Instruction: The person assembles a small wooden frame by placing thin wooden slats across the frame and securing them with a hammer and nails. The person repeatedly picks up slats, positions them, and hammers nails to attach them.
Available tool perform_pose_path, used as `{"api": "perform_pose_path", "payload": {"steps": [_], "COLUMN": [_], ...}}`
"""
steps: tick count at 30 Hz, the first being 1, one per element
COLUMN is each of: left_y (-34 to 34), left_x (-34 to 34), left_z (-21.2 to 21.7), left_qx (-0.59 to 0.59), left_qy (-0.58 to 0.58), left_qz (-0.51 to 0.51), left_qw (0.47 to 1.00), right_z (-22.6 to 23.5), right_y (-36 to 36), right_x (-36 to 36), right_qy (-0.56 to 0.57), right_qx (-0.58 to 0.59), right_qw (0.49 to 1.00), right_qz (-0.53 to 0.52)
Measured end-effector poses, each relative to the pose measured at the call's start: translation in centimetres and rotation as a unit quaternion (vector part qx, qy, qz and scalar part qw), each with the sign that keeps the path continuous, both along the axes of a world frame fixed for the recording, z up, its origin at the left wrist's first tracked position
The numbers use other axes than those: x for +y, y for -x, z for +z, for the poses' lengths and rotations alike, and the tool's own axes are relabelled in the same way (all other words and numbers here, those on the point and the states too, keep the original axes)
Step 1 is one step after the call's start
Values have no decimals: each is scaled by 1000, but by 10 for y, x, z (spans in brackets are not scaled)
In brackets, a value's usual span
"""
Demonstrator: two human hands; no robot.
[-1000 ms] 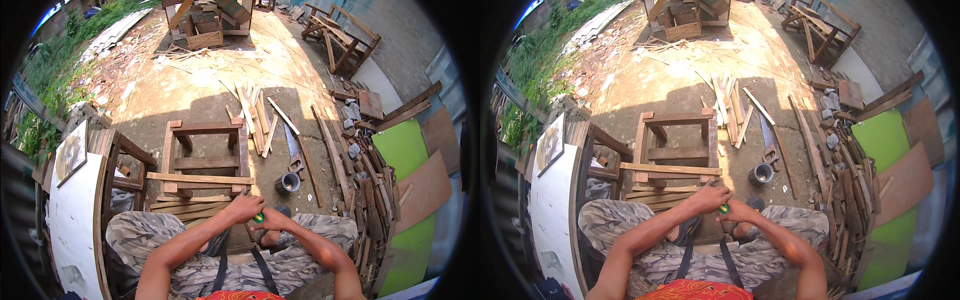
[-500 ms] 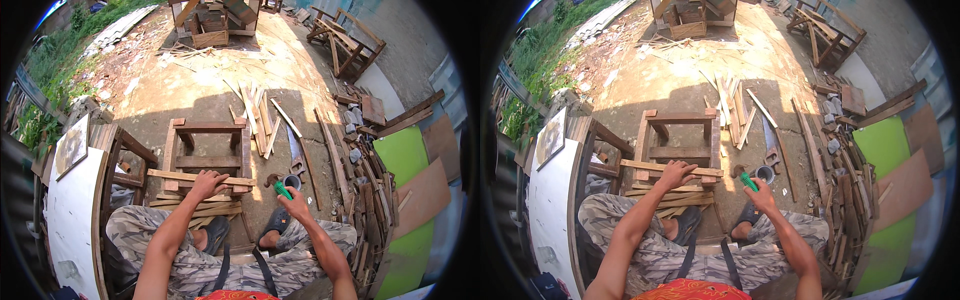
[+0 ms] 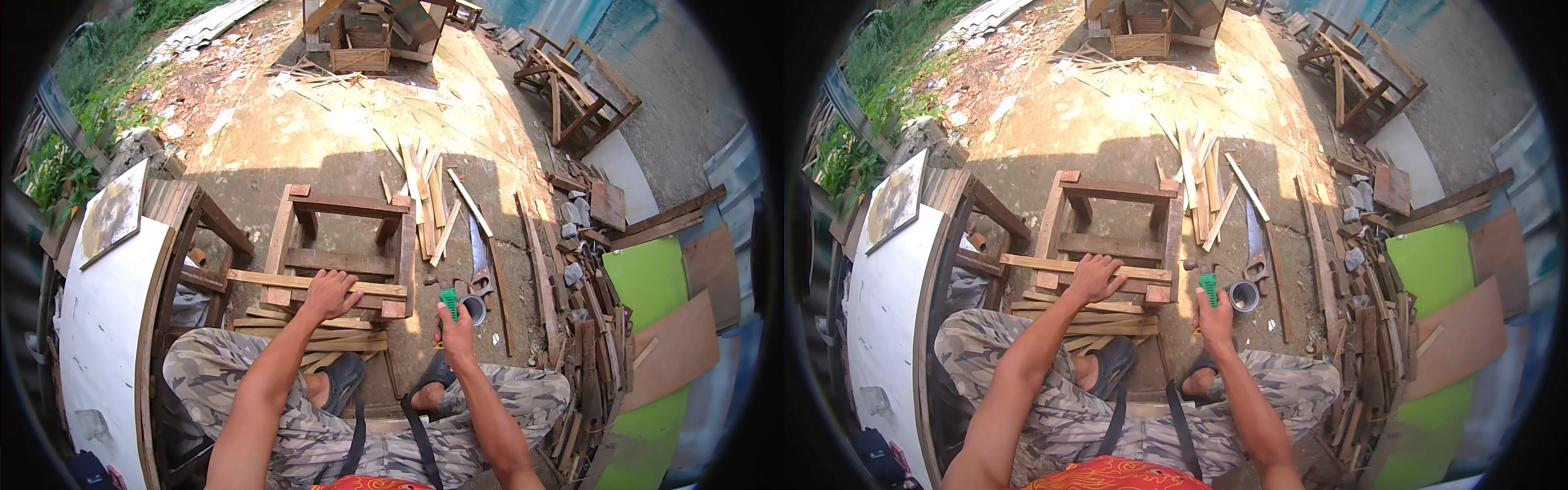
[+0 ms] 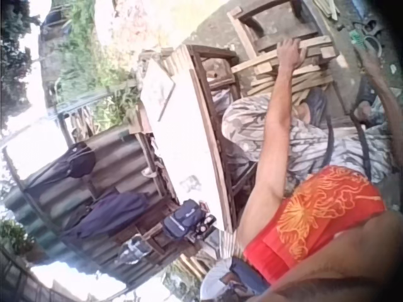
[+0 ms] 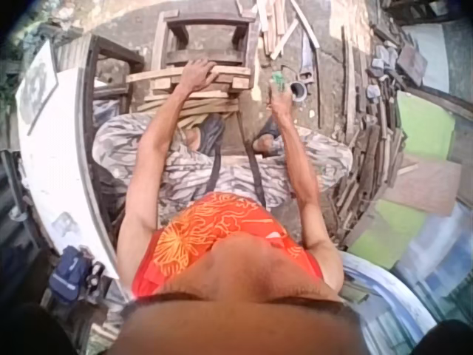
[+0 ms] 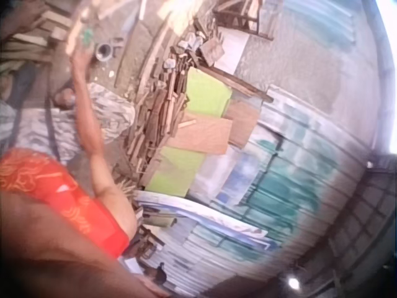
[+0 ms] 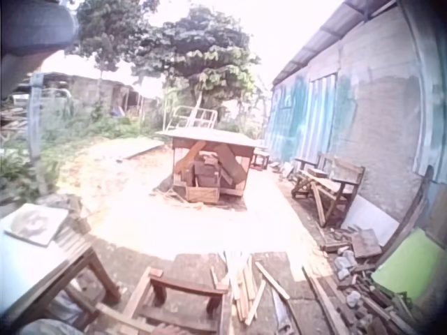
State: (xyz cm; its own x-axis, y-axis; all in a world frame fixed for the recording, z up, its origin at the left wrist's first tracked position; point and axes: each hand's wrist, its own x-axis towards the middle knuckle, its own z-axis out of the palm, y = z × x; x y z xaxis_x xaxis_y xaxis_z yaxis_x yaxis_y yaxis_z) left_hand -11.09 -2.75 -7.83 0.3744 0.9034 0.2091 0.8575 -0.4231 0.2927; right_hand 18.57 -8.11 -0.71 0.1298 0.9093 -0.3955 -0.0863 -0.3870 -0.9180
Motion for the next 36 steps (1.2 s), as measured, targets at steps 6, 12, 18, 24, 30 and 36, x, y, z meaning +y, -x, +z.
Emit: {"api": "perform_pose_path", "payload": {"steps": [6, 12, 18, 24, 30, 36], "left_y": [-3, -2, -5, -5, -6, -6], "left_x": [4, 5, 2, 1, 3, 3], "left_z": [-3, -4, -5, -2, 0, 1], "left_qx": [-2, -35, -36, -36, -47, -33], "left_qy": [-20, -30, -27, -30, -21, -32], "left_qz": [15, 21, 15, 24, 19, 14], "left_qw": [1000, 999, 999, 999, 999, 999], "right_z": [-32, -45, -40, -43, -50, -46], "right_y": [38, 41, 47, 57, 53, 58], "right_x": [5, 3, 12, 2, -8, -5], "right_qy": [61, 86, 99, 55, 65, 44], "right_qx": [82, 136, 131, 148, 157, 110], "right_qw": [989, 978, 986, 969, 977, 985], "right_qz": [-107, -132, -42, -188, -133, -122]}}
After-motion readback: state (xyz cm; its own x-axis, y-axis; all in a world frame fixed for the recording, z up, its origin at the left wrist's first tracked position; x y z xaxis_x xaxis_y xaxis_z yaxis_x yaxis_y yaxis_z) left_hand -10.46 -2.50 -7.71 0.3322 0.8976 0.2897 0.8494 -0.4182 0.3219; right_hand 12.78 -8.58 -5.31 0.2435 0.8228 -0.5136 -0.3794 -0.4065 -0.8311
